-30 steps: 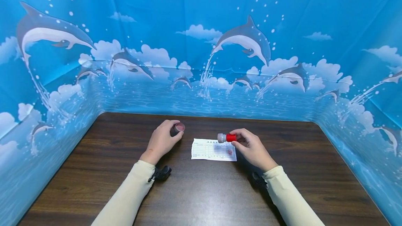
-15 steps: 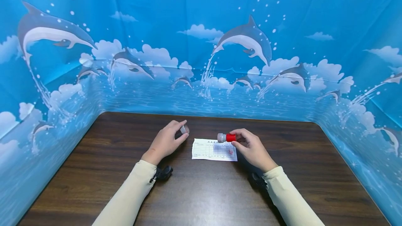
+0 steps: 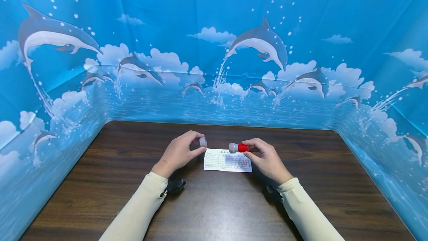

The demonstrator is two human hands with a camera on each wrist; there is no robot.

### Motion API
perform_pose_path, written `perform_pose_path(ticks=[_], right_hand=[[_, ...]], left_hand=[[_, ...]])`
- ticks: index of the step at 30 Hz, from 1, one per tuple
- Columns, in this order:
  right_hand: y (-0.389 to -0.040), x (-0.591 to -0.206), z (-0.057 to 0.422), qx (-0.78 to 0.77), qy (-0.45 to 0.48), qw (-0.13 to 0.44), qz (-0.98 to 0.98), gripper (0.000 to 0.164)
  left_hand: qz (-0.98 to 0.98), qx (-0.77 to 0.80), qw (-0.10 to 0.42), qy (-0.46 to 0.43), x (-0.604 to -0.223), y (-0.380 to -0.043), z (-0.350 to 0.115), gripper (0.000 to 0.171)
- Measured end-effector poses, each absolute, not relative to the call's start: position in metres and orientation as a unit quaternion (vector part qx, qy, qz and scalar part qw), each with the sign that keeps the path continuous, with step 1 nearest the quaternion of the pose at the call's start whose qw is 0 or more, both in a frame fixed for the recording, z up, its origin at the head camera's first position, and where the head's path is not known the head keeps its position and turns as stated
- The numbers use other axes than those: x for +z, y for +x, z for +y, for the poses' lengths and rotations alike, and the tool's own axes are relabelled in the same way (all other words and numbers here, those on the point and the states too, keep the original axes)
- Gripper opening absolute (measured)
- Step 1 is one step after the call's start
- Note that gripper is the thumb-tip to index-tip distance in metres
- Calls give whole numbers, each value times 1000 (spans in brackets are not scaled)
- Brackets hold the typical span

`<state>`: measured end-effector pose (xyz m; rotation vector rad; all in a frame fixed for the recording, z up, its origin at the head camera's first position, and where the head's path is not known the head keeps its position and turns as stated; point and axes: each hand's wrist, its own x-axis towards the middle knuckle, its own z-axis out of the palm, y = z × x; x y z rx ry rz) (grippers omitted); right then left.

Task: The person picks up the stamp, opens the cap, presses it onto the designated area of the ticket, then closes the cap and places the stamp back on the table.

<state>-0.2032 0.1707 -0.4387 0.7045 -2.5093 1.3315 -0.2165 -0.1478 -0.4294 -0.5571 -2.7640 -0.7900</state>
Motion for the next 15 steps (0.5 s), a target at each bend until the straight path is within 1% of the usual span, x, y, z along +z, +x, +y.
perform_pose_path(ticks=[6,10,15], right_hand=[[-202,-439,168,459,243,114,-847,41],[-201,-438,168,471,245,109,-841,41],[-200,-435,166,487,252,97,-831,41]], left_hand=[[-931,-269,103,-227,-430,-214,-144,43],[-924,-265,101,-257,-430,-212,-142,41],[-920,-263,102,-271,-428,-210,-139,41]])
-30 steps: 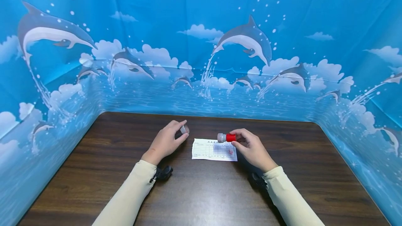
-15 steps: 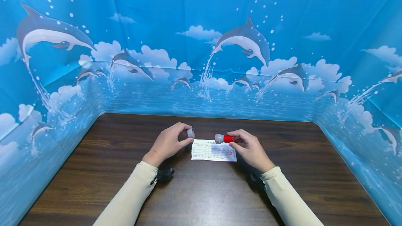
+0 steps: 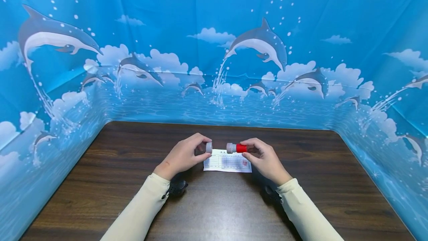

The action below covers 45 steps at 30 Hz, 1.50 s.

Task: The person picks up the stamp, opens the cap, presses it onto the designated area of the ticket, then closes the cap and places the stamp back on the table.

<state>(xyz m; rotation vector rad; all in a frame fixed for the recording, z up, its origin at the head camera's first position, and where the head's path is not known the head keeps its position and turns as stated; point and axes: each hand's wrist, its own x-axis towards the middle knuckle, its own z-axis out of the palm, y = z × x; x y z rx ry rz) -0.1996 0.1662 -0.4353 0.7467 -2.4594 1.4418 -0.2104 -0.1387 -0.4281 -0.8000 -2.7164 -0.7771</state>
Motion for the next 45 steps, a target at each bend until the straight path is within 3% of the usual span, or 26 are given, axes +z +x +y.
perform_pose_path(ticks=[45], right_hand=[[-185,-421,153,497,294,83,-812,39]], left_hand=[[-903,-262,136,-313,-407,-195,-119,49]])
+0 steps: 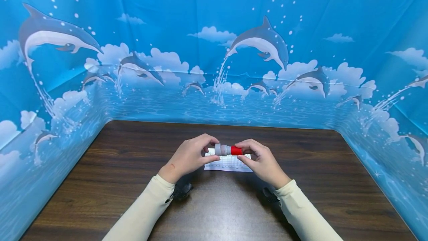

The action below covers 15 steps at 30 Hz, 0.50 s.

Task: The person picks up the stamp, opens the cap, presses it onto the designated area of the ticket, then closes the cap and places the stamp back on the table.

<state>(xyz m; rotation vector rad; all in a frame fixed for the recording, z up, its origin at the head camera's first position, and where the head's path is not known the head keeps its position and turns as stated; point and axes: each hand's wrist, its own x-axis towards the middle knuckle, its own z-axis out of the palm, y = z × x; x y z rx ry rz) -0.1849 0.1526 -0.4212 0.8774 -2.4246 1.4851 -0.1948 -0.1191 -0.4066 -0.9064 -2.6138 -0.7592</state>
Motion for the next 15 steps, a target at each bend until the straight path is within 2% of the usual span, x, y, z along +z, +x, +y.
perform_pose_path(ticks=[15], right_hand=[[-184,-421,152,500,293,81,-811,39]], left_hand=[[-897,-263,139,-328,-409,-195,-118,45]])
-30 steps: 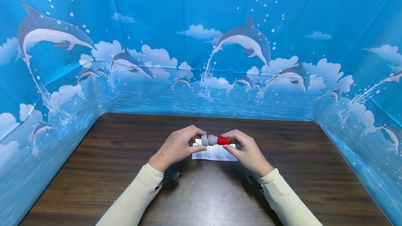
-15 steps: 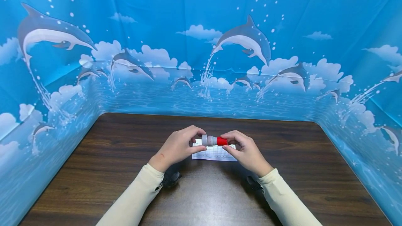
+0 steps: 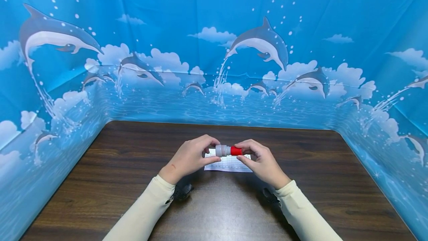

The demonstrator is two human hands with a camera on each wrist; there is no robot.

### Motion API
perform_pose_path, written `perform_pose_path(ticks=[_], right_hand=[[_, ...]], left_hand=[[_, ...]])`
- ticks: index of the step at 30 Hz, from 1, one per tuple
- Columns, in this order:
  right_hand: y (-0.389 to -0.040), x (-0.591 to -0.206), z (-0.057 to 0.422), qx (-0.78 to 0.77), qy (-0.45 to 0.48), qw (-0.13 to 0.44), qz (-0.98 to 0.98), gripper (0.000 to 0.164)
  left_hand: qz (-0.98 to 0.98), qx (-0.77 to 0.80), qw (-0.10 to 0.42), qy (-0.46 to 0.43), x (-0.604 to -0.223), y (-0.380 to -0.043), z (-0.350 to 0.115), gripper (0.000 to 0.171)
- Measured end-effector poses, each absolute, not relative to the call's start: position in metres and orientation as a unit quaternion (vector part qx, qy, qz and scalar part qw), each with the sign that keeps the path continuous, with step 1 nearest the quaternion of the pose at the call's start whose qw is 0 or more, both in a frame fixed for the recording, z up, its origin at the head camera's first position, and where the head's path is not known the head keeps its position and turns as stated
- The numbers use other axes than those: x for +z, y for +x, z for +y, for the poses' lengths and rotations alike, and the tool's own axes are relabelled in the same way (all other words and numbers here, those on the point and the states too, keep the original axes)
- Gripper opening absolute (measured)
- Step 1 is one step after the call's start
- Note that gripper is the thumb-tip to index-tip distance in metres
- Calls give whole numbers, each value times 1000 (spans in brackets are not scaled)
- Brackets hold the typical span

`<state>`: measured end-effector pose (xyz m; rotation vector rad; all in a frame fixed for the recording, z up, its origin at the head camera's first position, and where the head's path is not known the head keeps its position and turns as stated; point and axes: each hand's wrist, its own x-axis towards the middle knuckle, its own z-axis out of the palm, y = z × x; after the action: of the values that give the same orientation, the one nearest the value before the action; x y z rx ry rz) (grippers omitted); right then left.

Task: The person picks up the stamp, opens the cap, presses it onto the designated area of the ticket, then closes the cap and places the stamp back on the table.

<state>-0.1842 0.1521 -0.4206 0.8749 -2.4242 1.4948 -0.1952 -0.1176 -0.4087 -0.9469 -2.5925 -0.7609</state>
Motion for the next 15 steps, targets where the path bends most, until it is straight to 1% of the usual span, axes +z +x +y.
perform_pose_path(ticks=[15], right_hand=[[-183,-420,152,535,293,80,-788,40]], left_hand=[[-890,-270,149,-335,-406,-194,-118,46]])
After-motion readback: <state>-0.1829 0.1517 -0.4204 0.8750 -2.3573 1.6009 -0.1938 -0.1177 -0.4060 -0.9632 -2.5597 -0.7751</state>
